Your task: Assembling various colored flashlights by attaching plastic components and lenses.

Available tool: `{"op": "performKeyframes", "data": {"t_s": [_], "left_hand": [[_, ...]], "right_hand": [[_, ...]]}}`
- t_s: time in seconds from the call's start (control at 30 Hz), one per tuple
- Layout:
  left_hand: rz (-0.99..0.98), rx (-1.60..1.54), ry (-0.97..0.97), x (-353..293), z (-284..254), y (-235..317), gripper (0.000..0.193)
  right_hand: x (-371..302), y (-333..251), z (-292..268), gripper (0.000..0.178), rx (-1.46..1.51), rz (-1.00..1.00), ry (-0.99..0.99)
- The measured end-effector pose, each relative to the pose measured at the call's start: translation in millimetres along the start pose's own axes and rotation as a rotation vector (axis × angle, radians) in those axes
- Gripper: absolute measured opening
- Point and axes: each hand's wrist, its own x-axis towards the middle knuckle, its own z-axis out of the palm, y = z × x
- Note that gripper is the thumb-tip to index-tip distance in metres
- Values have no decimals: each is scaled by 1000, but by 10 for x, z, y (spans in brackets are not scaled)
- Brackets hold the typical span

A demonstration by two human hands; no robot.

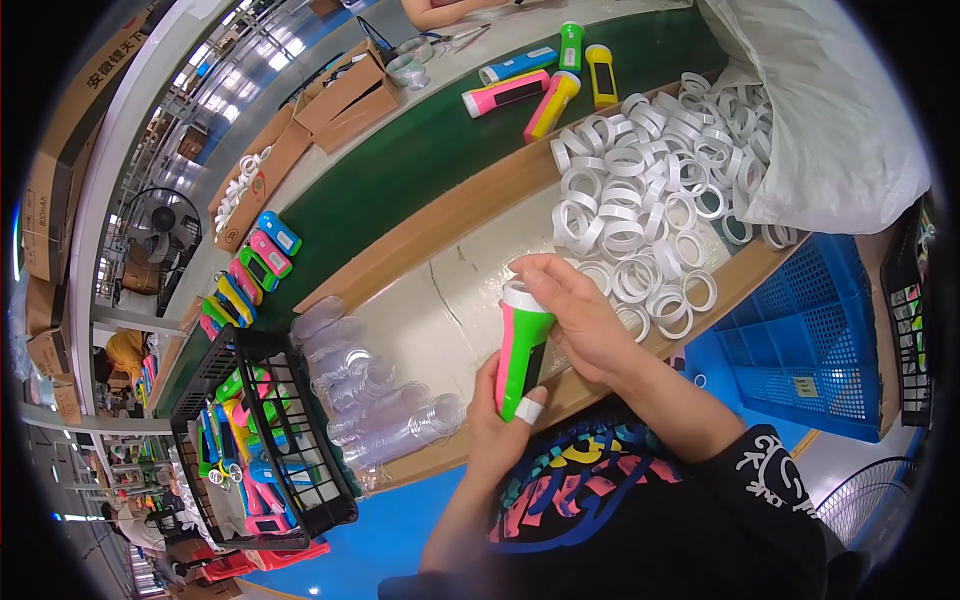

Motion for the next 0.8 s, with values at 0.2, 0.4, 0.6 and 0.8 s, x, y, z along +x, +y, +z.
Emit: {"op": "performKeyframes", "data": {"t_s": [0.2,0.4,0.6,0.8], "left_hand": [[-309,-1297,-414,-84,-151,-56,60],[-230,-661,-234,-74,29,56,68],[-381,-544,-250,-87,19,339,50],[-381,-1494,-794,-314,244,365,56]], "right_hand": [[-29,-26,-31,33,302,133,-194],[-51,10,11,35,301,103,-240],[-87,-122,127,33,129,-39,-179],[-94,19,142,37,623,-60,-562]]}}
